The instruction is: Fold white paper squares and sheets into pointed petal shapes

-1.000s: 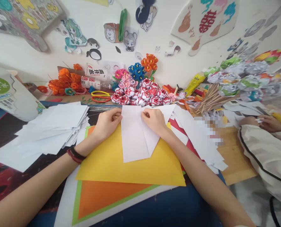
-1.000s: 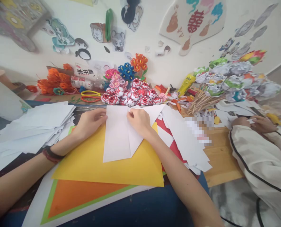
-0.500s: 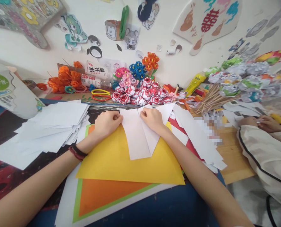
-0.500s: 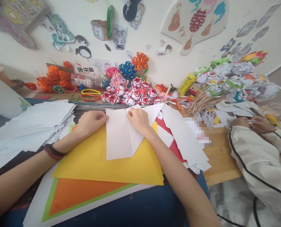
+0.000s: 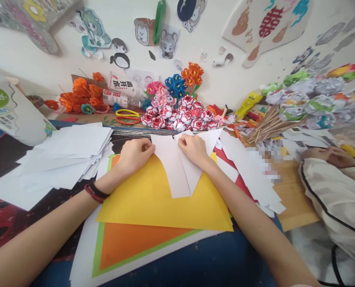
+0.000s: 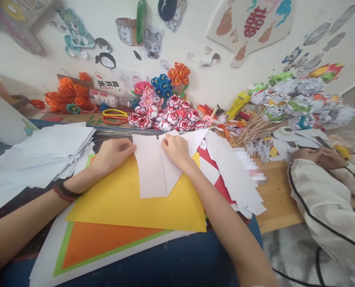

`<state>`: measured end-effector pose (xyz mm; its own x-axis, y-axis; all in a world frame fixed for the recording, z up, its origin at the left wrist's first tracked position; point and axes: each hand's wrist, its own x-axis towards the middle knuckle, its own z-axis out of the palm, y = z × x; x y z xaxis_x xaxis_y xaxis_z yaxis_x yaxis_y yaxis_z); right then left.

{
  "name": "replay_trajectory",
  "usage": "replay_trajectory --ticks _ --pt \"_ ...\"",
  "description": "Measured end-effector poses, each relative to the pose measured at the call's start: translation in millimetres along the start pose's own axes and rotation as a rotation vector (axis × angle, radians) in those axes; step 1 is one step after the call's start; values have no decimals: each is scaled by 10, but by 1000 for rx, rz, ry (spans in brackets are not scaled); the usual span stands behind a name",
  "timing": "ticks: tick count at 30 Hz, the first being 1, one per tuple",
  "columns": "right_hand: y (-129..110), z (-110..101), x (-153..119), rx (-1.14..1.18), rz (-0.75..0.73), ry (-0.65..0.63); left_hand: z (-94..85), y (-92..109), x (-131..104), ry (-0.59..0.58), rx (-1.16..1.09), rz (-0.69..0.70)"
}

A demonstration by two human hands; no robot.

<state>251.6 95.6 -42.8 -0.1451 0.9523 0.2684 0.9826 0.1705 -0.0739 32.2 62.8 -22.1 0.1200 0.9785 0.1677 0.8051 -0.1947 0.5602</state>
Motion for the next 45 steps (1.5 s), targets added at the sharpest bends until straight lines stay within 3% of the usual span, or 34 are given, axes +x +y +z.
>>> replay_trajectory --ticks 5,12,28,45 --pt "27 -1 -11 31 -27 22 -52 60 -36 4 17 -40" --pt "14 -44 -83 78 -70 20 -101 141 -148 -99 -20 -71" --pt "17 -17 -129 97 -102 29 -109 94 -181 -235 -54 -84" --pt "27 -7 -126 82 -102 21 -114 113 -245 -206 -87 -59"
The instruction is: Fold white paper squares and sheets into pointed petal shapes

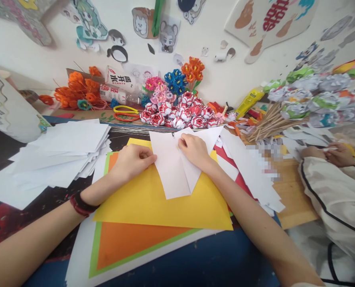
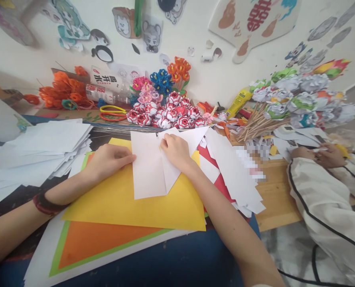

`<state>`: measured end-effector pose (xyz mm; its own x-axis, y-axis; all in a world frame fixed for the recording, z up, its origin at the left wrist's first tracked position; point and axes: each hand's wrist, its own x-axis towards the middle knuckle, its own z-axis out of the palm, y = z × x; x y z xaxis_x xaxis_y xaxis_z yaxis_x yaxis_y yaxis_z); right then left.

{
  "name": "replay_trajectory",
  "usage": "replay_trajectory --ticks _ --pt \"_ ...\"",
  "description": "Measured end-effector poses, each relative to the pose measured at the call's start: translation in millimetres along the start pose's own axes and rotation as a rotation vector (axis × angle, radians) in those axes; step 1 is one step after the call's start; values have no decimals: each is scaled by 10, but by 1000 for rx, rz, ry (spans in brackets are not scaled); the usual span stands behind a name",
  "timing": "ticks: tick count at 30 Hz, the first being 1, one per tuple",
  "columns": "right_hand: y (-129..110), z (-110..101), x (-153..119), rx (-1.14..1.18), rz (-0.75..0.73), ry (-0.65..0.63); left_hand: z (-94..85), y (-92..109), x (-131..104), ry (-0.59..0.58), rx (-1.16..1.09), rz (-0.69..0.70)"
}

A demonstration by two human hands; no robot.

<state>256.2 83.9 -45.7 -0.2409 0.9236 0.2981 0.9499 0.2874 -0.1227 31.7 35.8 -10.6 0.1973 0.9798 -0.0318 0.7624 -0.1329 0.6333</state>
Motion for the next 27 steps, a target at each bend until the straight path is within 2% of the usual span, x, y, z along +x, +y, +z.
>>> replay_trajectory --ticks 9,15,23,27 --pt "-10 -11 10 -10 8 12 35 -69 -46 -1 -85 50" --pt "-34 -79 -55 -45 33 40 21 -19 -60 20 -87 49" --pt "-150 -148 -179 -136 57 -88 10 -1 -72 -4 -152 36" --pt "-190 -167 -195 -144 84 -108 16 16 -95 -22 -69 18"
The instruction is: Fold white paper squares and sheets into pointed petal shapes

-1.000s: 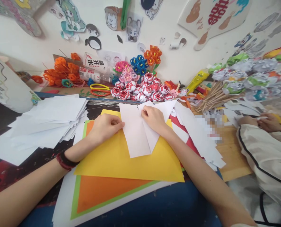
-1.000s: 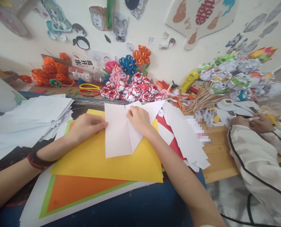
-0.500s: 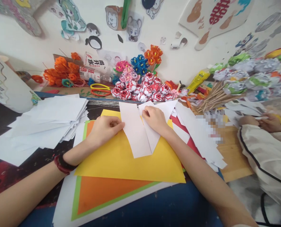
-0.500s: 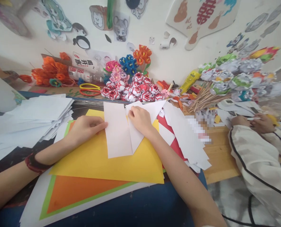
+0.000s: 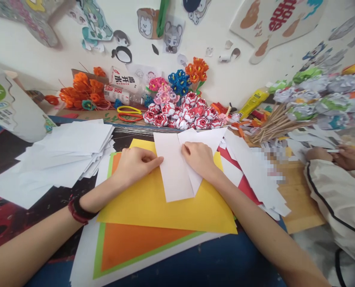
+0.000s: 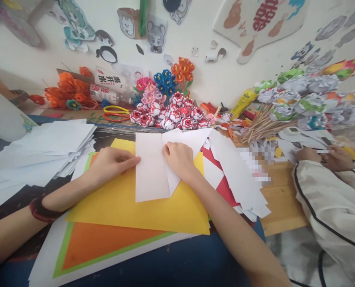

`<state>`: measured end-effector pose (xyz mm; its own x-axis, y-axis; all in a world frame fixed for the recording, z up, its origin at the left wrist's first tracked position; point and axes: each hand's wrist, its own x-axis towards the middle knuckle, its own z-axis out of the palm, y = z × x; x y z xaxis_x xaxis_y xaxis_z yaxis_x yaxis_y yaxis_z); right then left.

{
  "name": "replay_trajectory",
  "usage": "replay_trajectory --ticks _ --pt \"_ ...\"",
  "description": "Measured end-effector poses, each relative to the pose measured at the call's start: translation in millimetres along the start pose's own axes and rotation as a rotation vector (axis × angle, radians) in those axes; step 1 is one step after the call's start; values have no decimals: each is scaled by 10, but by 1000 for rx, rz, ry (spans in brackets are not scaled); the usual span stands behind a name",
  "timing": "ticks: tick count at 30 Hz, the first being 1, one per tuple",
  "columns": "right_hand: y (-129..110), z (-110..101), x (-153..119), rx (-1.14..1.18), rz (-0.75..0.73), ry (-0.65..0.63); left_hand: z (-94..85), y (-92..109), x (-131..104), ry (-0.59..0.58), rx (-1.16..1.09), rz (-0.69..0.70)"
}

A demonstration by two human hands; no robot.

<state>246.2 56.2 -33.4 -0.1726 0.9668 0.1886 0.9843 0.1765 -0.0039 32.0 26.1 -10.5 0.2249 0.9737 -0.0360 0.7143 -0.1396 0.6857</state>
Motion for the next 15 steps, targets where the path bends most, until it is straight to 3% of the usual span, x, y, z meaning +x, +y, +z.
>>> replay_trajectory --ticks 15 --pt "-17 34 -35 45 22 48 62 -53 -105 -13 -11 52"
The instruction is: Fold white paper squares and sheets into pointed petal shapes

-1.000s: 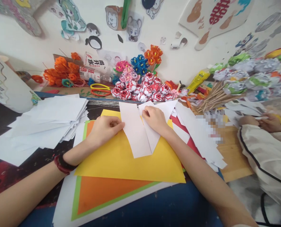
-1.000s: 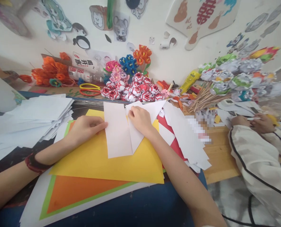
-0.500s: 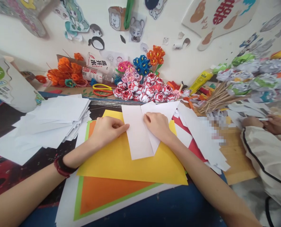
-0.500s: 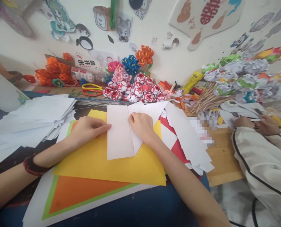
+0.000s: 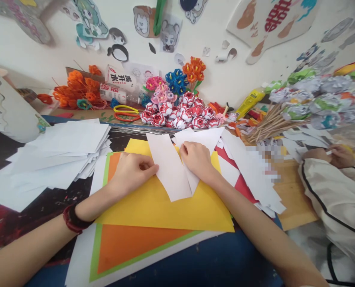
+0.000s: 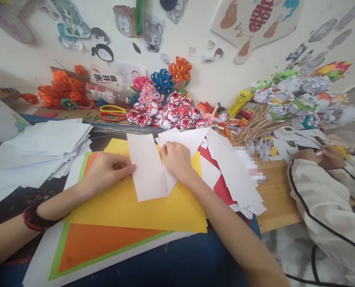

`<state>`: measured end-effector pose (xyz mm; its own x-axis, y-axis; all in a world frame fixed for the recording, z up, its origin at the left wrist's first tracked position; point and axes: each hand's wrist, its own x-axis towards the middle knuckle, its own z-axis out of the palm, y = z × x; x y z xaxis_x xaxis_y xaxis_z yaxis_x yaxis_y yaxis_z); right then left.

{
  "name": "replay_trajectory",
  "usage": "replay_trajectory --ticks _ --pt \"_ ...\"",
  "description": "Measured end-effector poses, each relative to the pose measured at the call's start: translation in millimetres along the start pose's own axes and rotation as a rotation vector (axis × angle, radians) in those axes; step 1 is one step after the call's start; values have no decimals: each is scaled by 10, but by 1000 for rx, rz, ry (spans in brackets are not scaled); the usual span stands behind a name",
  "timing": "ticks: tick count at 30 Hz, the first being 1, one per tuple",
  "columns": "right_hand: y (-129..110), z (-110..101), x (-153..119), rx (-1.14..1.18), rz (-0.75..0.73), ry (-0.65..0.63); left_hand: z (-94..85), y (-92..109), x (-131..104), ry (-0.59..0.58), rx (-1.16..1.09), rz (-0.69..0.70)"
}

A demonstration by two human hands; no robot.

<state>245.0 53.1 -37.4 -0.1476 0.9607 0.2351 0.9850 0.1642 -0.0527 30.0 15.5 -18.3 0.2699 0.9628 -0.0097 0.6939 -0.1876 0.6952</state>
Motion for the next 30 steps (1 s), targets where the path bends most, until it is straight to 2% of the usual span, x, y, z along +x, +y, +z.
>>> replay_trajectory --ticks 7,14,20,30 --pt "-22 -29 -44 18 -4 -1 -13 28 -5 8 25 50" --pt "-30 28 -138 44 -75 96 -28 40 -12 -59 38 89" --pt "-4 60 -122 42 -79 104 -23 -9 0 -87 16 88" --pt "0 55 -121 53 -68 95 -52 15 8 -110 51 79"
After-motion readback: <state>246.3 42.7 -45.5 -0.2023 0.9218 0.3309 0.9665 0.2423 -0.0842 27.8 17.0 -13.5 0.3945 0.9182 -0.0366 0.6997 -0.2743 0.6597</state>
